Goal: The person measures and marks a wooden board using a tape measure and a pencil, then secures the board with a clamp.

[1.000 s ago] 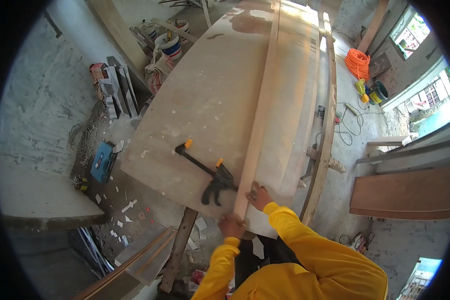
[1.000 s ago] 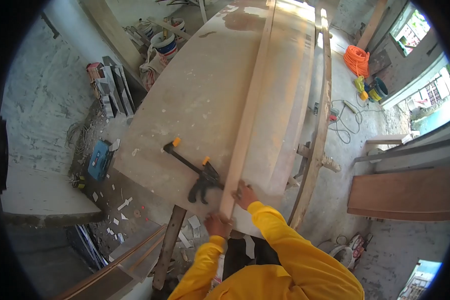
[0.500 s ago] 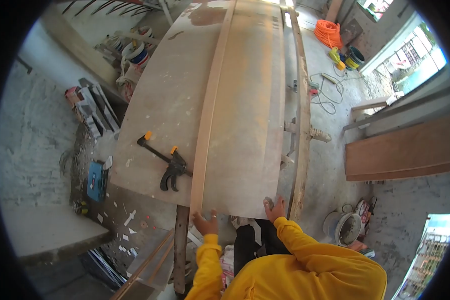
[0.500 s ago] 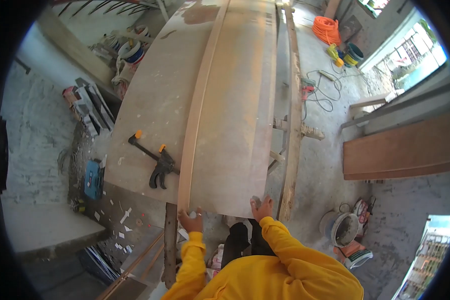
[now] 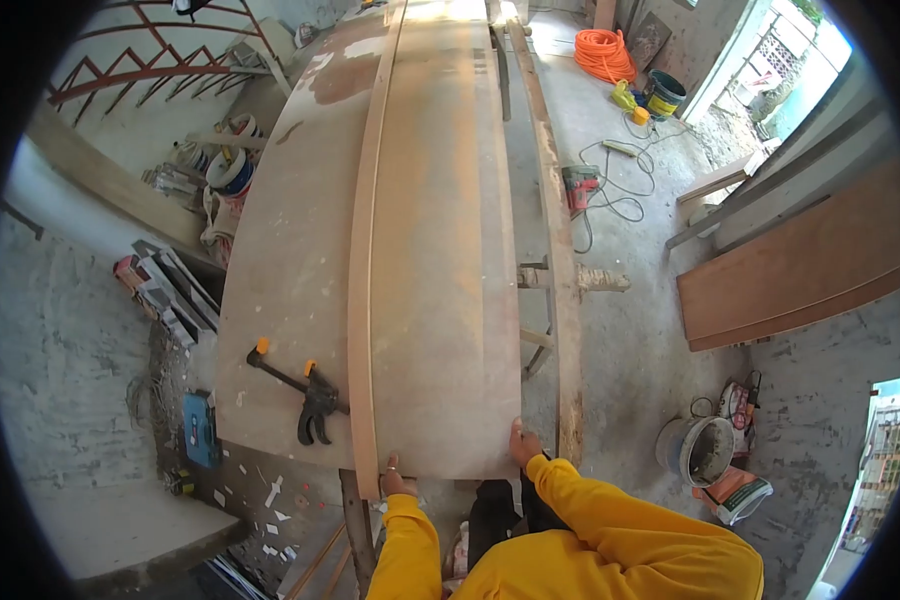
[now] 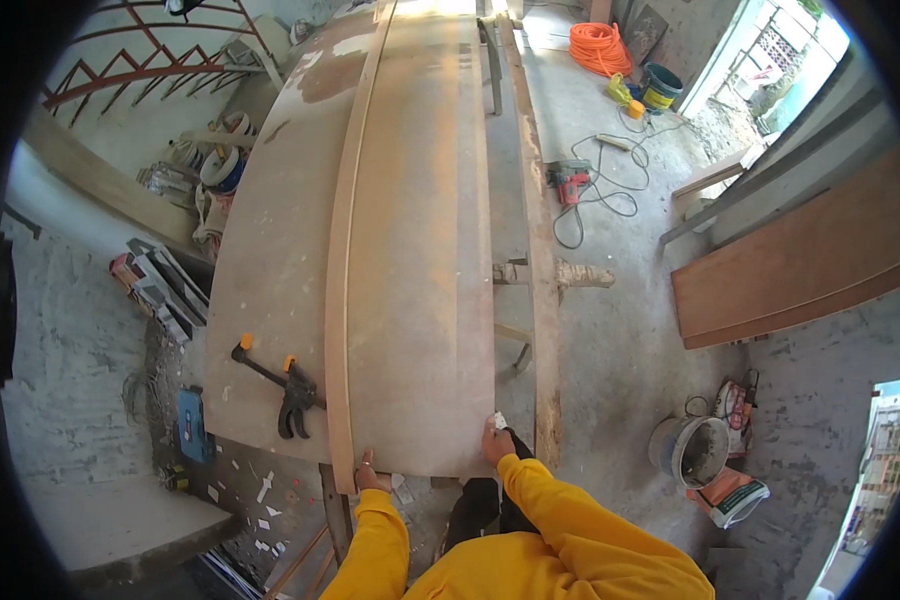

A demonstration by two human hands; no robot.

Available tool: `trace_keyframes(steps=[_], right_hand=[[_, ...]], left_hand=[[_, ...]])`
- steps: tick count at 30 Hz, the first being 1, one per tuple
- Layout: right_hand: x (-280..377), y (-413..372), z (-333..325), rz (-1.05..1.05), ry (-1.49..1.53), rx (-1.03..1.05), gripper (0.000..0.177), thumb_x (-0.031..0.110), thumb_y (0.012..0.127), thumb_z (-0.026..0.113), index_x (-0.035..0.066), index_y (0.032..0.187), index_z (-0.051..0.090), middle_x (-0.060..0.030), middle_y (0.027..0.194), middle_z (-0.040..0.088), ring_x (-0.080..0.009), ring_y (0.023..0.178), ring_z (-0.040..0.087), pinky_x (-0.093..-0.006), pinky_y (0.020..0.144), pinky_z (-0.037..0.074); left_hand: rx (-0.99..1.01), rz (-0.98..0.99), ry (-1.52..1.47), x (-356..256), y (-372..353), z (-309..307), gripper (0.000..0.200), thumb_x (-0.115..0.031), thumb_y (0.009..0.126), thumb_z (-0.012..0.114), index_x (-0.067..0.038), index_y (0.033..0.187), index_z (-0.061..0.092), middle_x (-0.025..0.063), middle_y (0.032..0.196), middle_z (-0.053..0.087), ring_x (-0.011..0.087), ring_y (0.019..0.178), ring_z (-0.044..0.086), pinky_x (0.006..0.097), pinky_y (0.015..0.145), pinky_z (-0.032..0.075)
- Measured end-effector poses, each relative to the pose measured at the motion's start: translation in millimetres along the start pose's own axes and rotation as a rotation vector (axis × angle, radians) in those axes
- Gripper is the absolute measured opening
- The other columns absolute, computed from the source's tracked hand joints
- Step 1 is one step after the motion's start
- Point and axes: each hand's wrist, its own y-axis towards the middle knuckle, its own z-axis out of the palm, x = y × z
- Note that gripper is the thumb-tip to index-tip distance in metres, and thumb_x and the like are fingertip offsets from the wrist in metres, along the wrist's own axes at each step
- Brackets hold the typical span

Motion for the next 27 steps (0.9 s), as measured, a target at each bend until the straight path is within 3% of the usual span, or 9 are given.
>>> trace_keyframes(steps=[5,7,10,14,16,20,22,25,27], right_hand=[[-12,0,10,-0.003,-0.001,-0.090,0.072,0.055,0.091,0.030,-0.010,0.090,0.061,-0.0333,0.090,0.059,-0.0433,0.098,0.057,-0.0424,0.086,0.043],[-18,0,11,-0.006,0.018,-0.109,0.070,0.053,0.092,0.031,-0.009,0.078,0.060,-0.0299,0.076,0.060,-0.0409,0.083,0.062,-0.0427,0.076,0.047],[-15,-2,-4,-0.100,0.046,-0.165,0.068,0.051,0.092,0.033,-0.009,0.073,0.059,-0.0269,0.067,0.059,-0.0395,0.073,0.063,-0.0430,0.068,0.048],[11,-19,-52,-0.092,-0.042,-0.199,0.063,0.048,0.092,0.036,-0.008,0.080,0.062,-0.0330,0.079,0.058,-0.0463,0.085,0.059,-0.0462,0.077,0.045],[23,-28,-78,-0.238,-0.038,-0.303,0.062,0.048,0.092,0.034,-0.008,0.091,0.062,-0.0356,0.090,0.056,-0.0482,0.096,0.054,-0.0467,0.086,0.041],[35,-18,-142,-0.058,-0.157,-0.165,0.070,0.052,0.091,0.030,-0.013,0.104,0.056,-0.0374,0.106,0.051,-0.0478,0.108,0.047,-0.0449,0.094,0.036],[12,17,-161,-0.011,-0.216,-0.273,0.073,0.055,0.090,0.032,-0.012,0.105,0.056,-0.0355,0.109,0.052,-0.0471,0.107,0.049,-0.0444,0.093,0.038],[-10,48,-196,0.000,-0.237,-0.257,0.076,0.058,0.089,0.030,-0.011,0.109,0.055,-0.0335,0.113,0.052,-0.0456,0.111,0.047,-0.0434,0.096,0.037],[2,45,-206,0.095,-0.185,-0.394,0.076,0.059,0.089,0.030,-0.010,0.109,0.055,-0.0322,0.114,0.052,-0.0445,0.111,0.048,-0.0433,0.097,0.036]], left_hand=[[-0.121,0.083,0.040,-8,-11,14,0.053,-0.025,0.083,0.063,-0.003,0.127,0.043,0.0114,0.120,0.052,0.0292,0.102,0.054,0.0458,0.091,0.043],[-0.138,0.087,0.069,-7,-16,15,0.054,-0.026,0.083,0.064,-0.003,0.127,0.043,0.0112,0.119,0.052,0.0290,0.101,0.054,0.0453,0.091,0.044],[-0.145,0.088,0.095,-8,-38,31,0.054,-0.027,0.082,0.066,-0.003,0.125,0.043,0.0110,0.116,0.053,0.0288,0.100,0.055,0.0443,0.089,0.045],[-0.226,0.028,0.191,-12,-95,60,0.053,-0.026,0.083,0.066,0.000,0.122,0.041,0.0126,0.115,0.052,0.0289,0.098,0.055,0.0453,0.089,0.045],[-0.128,0.017,0.179,2,-99,59,0.051,-0.026,0.084,0.066,0.001,0.120,0.042,0.0129,0.115,0.051,0.0288,0.099,0.054,0.0469,0.087,0.046],[0.114,-0.125,0.138,44,-98,69,0.048,-0.027,0.085,0.064,0.003,0.117,0.044,0.0152,0.117,0.048,0.0289,0.105,0.050,0.0485,0.084,0.048],[0.160,-0.158,0.120,71,-106,82,0.047,-0.027,0.085,0.063,0.003,0.117,0.045,0.0156,0.117,0.048,0.0291,0.107,0.049,0.0480,0.084,0.048],[0.230,-0.224,0.041,106,-123,105,0.047,-0.026,0.086,0.062,0.002,0.119,0.044,0.0167,0.117,0.048,0.0304,0.108,0.049,0.0481,0.087,0.047],[0.251,-0.249,-0.011,123,-128,120,0.041,-0.026,0.087,0.061,-0.005,0.119,0.048,0.0137,0.114,0.051,0.0314,0.107,0.050,0.0514,0.093,0.042]])
